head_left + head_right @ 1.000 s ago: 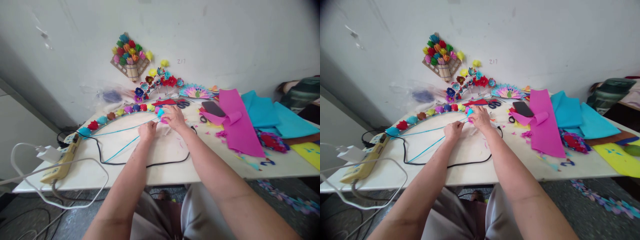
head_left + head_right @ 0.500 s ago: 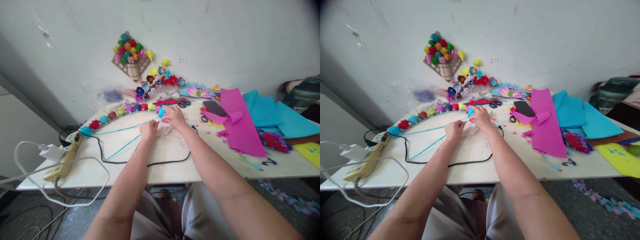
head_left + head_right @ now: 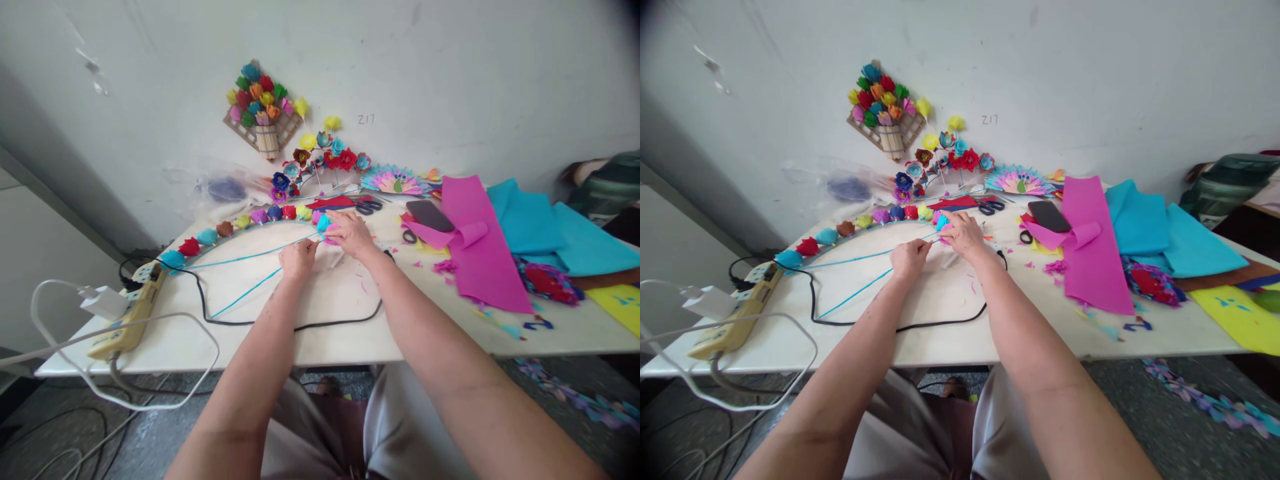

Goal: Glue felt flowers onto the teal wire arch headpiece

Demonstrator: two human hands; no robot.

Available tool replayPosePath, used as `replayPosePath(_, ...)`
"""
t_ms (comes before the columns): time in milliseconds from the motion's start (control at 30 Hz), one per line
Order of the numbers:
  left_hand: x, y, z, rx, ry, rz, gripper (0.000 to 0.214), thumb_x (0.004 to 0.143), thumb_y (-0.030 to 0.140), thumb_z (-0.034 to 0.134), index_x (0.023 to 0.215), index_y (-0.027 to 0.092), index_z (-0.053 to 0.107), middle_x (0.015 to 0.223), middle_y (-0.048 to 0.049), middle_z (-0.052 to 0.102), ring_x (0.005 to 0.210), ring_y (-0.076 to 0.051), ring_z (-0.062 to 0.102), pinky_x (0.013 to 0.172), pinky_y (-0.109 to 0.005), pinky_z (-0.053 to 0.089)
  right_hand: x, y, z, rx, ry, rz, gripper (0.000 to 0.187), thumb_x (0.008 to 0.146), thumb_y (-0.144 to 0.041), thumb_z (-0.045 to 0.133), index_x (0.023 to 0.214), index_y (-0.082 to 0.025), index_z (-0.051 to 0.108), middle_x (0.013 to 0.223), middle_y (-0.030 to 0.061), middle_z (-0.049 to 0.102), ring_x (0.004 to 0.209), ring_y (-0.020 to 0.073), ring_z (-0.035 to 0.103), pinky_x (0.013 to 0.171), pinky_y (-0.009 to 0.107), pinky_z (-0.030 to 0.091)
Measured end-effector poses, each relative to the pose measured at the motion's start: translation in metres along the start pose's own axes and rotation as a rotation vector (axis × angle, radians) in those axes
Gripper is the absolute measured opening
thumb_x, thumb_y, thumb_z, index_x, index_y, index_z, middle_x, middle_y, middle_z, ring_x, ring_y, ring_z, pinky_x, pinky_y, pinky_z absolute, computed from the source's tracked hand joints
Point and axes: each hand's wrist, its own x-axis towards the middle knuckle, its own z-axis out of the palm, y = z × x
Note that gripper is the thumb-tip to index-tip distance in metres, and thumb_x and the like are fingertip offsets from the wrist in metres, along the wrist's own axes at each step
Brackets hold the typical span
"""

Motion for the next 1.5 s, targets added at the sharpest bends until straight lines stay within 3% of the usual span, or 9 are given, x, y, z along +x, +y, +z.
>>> replayPosePath(367, 0.003, -0.003, 0.003, -0.001, 0.001, 0.005, 0.043, 0.079, 0.052, 0.03, 0.088, 0.028, 0.064, 0.081, -0.0056, 0.066, 0.08, -0.019, 0.057, 0.063, -0.026, 0.034, 0.0, 0.008, -0.007, 0.026, 0.039, 0.035, 0.023, 0.076, -0.027, 0.05, 0.093, -0.03, 0.066, 0.128, -0.0008, 0.042, 0.106, 0.0235, 0.04, 0.084, 0.041, 0.033)
replayPosePath(767, 0.001, 0.001, -0.002, -0.014, -0.009, -0.005, 0.041, 0.079, 0.052, 0.031, 0.089, 0.029, 0.064, 0.082, -0.0045, 0.066, 0.081, -0.018, 0.057, 0.063, -0.025, 0.034, -0.003, 0.006, -0.006, -0.014, -0.031, 0.014, 0.022, 0.076, -0.027, 0.05, 0.091, -0.031, 0.066, 0.13, -0.002, 0.039, 0.108, 0.0244, 0.037, 0.085, 0.042, 0.033)
replayPosePath(1200, 0.003, -0.002, -0.001, -0.018, 0.009, -0.025, 0.042, 0.079, 0.052, 0.03, 0.09, 0.029, 0.064, 0.081, -0.0044, 0.066, 0.081, -0.018, 0.057, 0.063, -0.025, 0.034, -0.004, 0.013, -0.004, -0.047, -0.046, 0.068, 0.032, 0.078, -0.029, 0.044, 0.105, -0.031, 0.06, 0.131, -0.0008, 0.036, 0.108, 0.0253, 0.037, 0.086, 0.043, 0.032)
replayPosePath(1300, 0.003, -0.002, -0.001, 0.002, 0.01, -0.038, 0.042, 0.079, 0.052, 0.03, 0.091, 0.029, 0.063, 0.082, -0.0051, 0.066, 0.082, -0.019, 0.057, 0.063, -0.026, 0.034, -0.004, 0.017, -0.004, -0.05, 0.005, 0.132, 0.034, 0.077, -0.023, 0.042, 0.105, -0.029, 0.06, 0.13, 0.0004, 0.038, 0.105, 0.0252, 0.039, 0.085, 0.042, 0.032)
replayPosePath(1500, 0.003, -0.003, -0.002, 0.02, 0.019, -0.048, 0.042, 0.08, 0.052, 0.03, 0.091, 0.029, 0.063, 0.083, -0.0056, 0.066, 0.082, -0.019, 0.057, 0.064, -0.026, 0.034, -0.004, 0.018, -0.009, -0.042, 0.248, 0.256, 0.034, 0.073, -0.02, 0.042, 0.101, -0.022, 0.062, 0.121, 0.0054, 0.046, 0.098, 0.0253, 0.043, 0.081, 0.04, 0.032)
